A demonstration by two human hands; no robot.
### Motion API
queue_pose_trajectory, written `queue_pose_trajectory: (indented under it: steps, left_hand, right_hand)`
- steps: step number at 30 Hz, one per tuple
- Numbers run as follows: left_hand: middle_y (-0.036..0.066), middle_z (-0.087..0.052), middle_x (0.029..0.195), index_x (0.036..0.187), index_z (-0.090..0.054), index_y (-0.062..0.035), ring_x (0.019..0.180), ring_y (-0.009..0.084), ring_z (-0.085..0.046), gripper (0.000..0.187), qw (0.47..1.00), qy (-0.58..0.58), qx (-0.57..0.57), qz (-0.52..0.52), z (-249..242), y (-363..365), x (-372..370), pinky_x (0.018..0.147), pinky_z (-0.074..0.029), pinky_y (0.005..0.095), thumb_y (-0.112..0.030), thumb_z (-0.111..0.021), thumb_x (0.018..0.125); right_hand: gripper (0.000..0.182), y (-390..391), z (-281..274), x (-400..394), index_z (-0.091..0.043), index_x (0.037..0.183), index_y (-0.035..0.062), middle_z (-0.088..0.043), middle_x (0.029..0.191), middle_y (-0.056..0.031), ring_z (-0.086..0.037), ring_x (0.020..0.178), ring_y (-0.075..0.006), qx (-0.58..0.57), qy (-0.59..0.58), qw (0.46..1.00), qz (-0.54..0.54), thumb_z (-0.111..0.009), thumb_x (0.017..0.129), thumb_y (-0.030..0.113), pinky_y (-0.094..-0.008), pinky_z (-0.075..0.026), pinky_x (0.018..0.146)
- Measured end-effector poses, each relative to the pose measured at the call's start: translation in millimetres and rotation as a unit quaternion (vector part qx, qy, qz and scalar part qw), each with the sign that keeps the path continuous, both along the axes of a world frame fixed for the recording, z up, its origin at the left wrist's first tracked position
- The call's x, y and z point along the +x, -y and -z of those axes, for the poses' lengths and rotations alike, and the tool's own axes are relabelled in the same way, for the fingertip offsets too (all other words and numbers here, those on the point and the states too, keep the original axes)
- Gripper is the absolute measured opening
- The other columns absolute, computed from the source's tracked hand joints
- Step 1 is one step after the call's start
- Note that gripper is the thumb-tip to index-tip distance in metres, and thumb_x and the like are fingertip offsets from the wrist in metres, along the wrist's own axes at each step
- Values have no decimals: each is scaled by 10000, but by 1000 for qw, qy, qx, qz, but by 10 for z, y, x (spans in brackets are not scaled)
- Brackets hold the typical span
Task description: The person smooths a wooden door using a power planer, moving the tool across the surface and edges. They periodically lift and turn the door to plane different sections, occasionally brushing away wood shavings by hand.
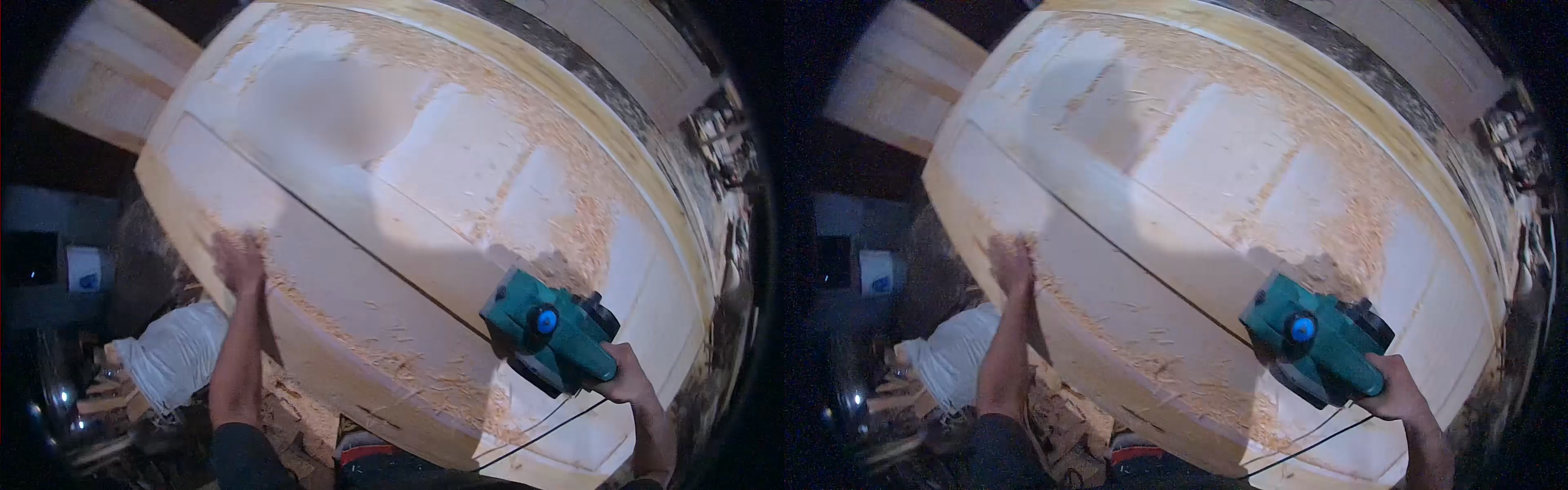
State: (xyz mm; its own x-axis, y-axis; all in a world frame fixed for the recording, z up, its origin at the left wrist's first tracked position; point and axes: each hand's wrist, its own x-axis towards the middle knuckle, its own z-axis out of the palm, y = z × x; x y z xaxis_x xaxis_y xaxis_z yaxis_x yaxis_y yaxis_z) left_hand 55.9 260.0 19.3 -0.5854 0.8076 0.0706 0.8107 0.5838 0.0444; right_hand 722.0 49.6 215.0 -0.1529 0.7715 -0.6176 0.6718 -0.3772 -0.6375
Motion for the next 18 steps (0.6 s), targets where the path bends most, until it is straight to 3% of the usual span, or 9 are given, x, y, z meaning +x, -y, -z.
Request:
queue_pose_trajectory:
  steps: [4, 6, 10, 13, 14, 15, 16, 17, 18]
  left_hand:
    - [165, -182, 1676, 1580, -229, 11, 1553, 325, -146, 848, 999, 34, -15, -24, -241, -30, 152, 1221, -129, 564, -568, -439, 997]
    - [164, -179, 1677, 1583, -224, 7, 1553, 329, -145, 835, 999, 29, -5, -15, -203, -18, 131, 1220, -126, 563, -552, -438, 1001]
    - [174, -160, 1679, 1589, -202, 3, 1551, 353, -132, 814, 999, 43, -12, -10, -257, -10, 160, 1218, -111, 570, -515, -443, 1009]
    - [184, -146, 1679, 1595, -189, -12, 1551, 367, -115, 815, 998, 51, -22, 4, -237, 28, 123, 1218, -98, 573, -506, -458, 1005]
    - [184, -148, 1678, 1596, -192, -15, 1551, 367, -115, 813, 998, 51, -30, 5, -293, 10, 144, 1218, -97, 575, -504, -462, 1005]
    - [184, -150, 1678, 1597, -195, -19, 1551, 367, -116, 811, 998, 51, -37, 7, -351, -20, 168, 1217, -96, 577, -502, -465, 1004]
    - [184, -160, 1675, 1599, -214, -43, 1549, 369, -125, 789, 997, 42, -59, -1, -409, -55, 191, 1215, -94, 581, -494, -470, 1004]
    - [184, -162, 1674, 1599, -222, -50, 1548, 369, -128, 782, 998, 40, -49, 4, -373, -82, 195, 1215, -97, 582, -492, -470, 1004]
    - [184, -164, 1674, 1599, -229, -57, 1547, 370, -130, 774, 998, 38, -41, 7, -345, -73, 179, 1214, -100, 583, -490, -471, 1004]
  right_hand:
    - [431, -1090, -46, -1186, -662, 1127, 40, -719, 950, -161, -690, 853, -233, 12, -49, 999, -3, -792, 729, 141, -374, -541, 824]
    - [422, -1658, 138, -1670, -661, 1125, 25, -720, 965, -179, -696, 871, -280, 168, -63, 979, -98, -778, 742, 155, -391, -538, 853]
    - [408, -2835, 117, -2888, -661, 1112, -8, -716, 948, -206, -702, 860, -311, 165, -92, 977, -95, -749, 768, 193, -420, -541, 835]
    - [351, -3674, 182, -3756, -690, 1046, -26, -707, 830, -213, -704, 789, -288, 209, -122, 962, -124, -728, 776, 194, -421, -555, 757]
    - [250, -3989, 360, -4000, -693, 1000, 15, -611, 689, -32, -558, 567, -108, 175, -189, 958, -125, -737, 799, 158, -300, -439, 501]
    - [151, -4338, 367, -4386, -709, 906, 27, -590, 657, -26, -546, 541, -105, 73, -121, 987, -80, -731, 793, 124, -286, -408, 466]
    - [184, -4717, 624, -4711, -723, 867, 20, -598, 639, -42, -579, 570, -143, 169, -129, 971, -108, -743, 787, 184, -315, -451, 508]
    - [285, -4870, 500, -4965, -740, 899, 9, -618, 648, -70, -608, 615, -185, 231, -97, 962, -110, -724, 795, 274, -343, -496, 581]
    - [372, -5080, 409, -5143, -741, 956, 15, -639, 688, -81, -621, 643, -199, 234, -103, 958, -133, -715, 816, 359, -351, -508, 618]
